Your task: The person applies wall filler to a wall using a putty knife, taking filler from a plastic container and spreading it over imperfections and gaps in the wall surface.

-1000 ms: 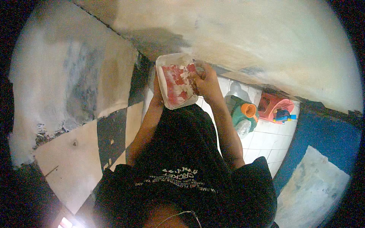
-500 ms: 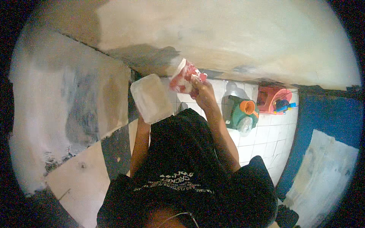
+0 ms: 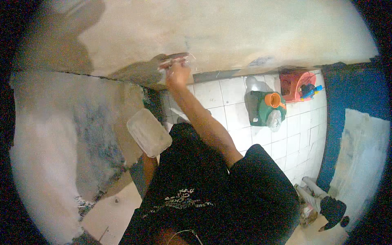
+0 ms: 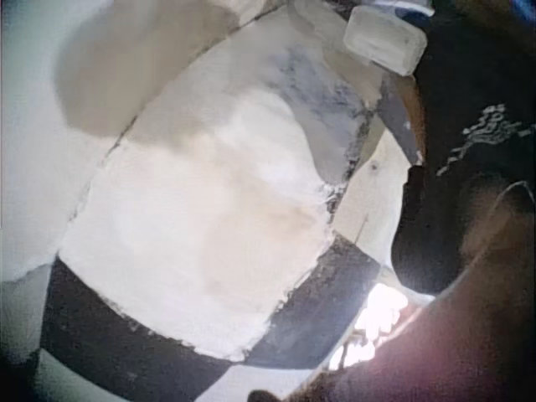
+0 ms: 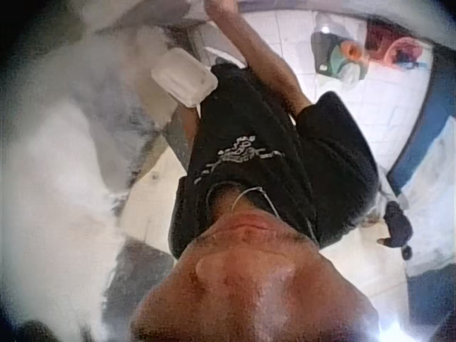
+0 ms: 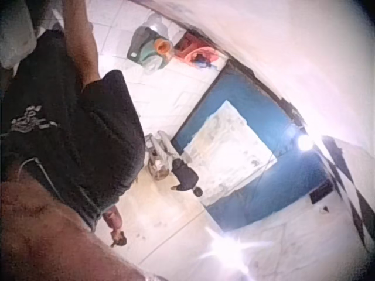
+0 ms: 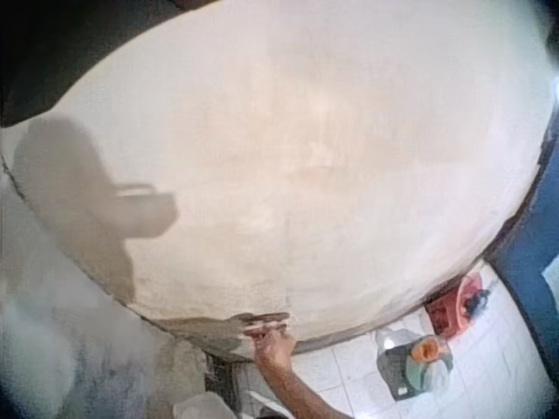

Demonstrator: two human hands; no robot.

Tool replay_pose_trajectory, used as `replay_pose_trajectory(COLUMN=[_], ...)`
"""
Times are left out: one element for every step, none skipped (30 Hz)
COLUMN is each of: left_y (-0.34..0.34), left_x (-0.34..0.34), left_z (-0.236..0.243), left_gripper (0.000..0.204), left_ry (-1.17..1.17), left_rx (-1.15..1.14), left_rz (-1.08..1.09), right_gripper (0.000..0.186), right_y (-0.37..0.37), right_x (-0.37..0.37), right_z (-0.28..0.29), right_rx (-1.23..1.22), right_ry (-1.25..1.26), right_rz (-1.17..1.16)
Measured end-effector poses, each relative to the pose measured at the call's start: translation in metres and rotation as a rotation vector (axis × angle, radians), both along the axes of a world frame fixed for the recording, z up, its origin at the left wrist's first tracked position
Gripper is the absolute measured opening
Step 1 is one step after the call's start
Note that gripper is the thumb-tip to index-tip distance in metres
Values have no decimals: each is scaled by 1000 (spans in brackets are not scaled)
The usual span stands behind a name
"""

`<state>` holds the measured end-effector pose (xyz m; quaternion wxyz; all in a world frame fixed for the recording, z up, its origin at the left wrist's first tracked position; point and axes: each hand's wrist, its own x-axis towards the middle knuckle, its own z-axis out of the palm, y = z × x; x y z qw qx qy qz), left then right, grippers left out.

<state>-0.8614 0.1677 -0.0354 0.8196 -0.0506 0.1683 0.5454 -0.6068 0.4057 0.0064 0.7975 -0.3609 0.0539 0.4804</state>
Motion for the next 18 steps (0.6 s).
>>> replay_pose_trajectory(left_y=[0, 2, 3, 5, 8, 11, 14, 16, 21, 26, 28, 29, 30, 30, 30, 31, 30, 29], left_x=[-3, -5, -8, -10, -9, -9, -7, -7, -4, 1, 2, 2, 1, -1, -3, -4, -7, -12], left_z=[0, 0, -1, 0, 1, 1, 1, 1, 2, 2, 1, 0, -1, -2, -2, -3, -4, -5], left_gripper=[75, 74, 74, 74, 74, 74, 74, 74, 74, 74, 74, 74, 74, 74, 74, 74, 74, 74], left_ry=[-4, -4, -6, -2, -6, -8, -17, -19, -24, -38, -46, -49, -54, -55, -54, -56, -57, -55], left_rx=[-6, -8, -10, -14, -6, -6, -6, -3, 3, 7, 13, 12, 16, 15, 13, 11, 11, 11], left_rz=[-4, -9, -17, -18, -27, -34, -48, -59, -72, -92, -104, -99, -102, -95, -88, -84, -77, -64], right_gripper=[21, 21, 22, 23, 24, 25, 27, 27, 25, 23, 22, 22, 23, 24, 25, 26, 26, 26], right_y=[-9, -17, -25, -29, -28, -25, -21, -13, -5, 3, 10, 21, 28, 31, 30, 29, 24, 13], right_x=[-10, -20, -29, -37, -33, -27, -18, -11, 7, 32, 55, 68, 81, 91, 102, 111, 113, 109], right_z=[9, 16, 20, 22, 14, -4, -28, -58, -91, -121, -137, -139, -137, -130, -116, -97, -73, -46], right_rx=[17, 37, 56, 31, -30, -91, -149, -16, -43, -69, -102, -94, -87, -81, -78, -74, -59, -47], right_ry=[44, 91, 138, 208, 248, 291, 331, 212, 170, 121, 76, 59, 39, 54, 72, 85, 78, 72], right_rz=[-6, -10, -11, -13, -20, -23, -32, -95, -72, -51, -23, -6, 9, 60, 112, 159, 164, 171])
